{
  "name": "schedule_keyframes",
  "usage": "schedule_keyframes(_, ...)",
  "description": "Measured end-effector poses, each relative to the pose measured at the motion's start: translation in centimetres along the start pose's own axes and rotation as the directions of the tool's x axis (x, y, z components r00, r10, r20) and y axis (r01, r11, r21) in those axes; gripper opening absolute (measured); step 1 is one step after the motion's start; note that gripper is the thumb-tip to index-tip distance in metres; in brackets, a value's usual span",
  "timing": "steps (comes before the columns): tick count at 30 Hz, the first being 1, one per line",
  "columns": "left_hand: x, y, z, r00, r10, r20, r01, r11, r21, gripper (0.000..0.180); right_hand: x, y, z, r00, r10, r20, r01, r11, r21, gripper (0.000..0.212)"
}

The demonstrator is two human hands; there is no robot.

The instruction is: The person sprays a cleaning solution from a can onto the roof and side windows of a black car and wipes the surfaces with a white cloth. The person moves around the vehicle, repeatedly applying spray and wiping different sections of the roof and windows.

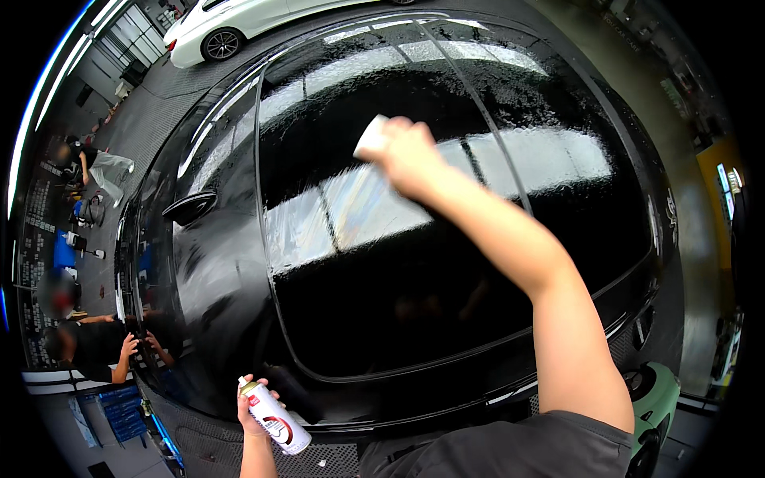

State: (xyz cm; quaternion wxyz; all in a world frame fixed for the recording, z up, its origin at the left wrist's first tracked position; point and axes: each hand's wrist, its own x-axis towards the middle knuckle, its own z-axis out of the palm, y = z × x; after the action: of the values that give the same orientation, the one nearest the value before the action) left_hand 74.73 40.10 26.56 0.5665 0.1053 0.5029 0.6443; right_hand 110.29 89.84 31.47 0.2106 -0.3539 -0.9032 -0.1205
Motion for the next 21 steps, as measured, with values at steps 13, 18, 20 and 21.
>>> schedule_keyframes(13,0.2,0.4,0.3,1.0,-0.016,-0.017,0.015,0.999,-0.051,0.053,1.2,-0.5,0.2,0.996,-0.04,0.078,0.03,0.992,0.122,0.036)
schedule_keyframes(18,0.9,0.4,0.2,1.0,0.007,-0.012,-0.007,1.0,-0.02,0.055,1.7,9.8,-0.6,0.92,0.377,0.105,-0.367,0.925,-0.1,0.035)
schedule_keyframes(20,0.1,-0.1,-0.9,1.0,-0.007,-0.015,0.006,0.997,-0.078,0.057,-1.2,2.0,-1.7,0.984,0.053,0.169,-0.051,0.999,-0.014,0.035)
schedule_keyframes(21,-0.1,-0.3,-1.8,1.0,-0.002,0.007,0.002,0.998,-0.065,0.058,-2.7,-1.7,-3.5,0.979,-0.149,0.141,0.13,0.982,0.134,0.039)
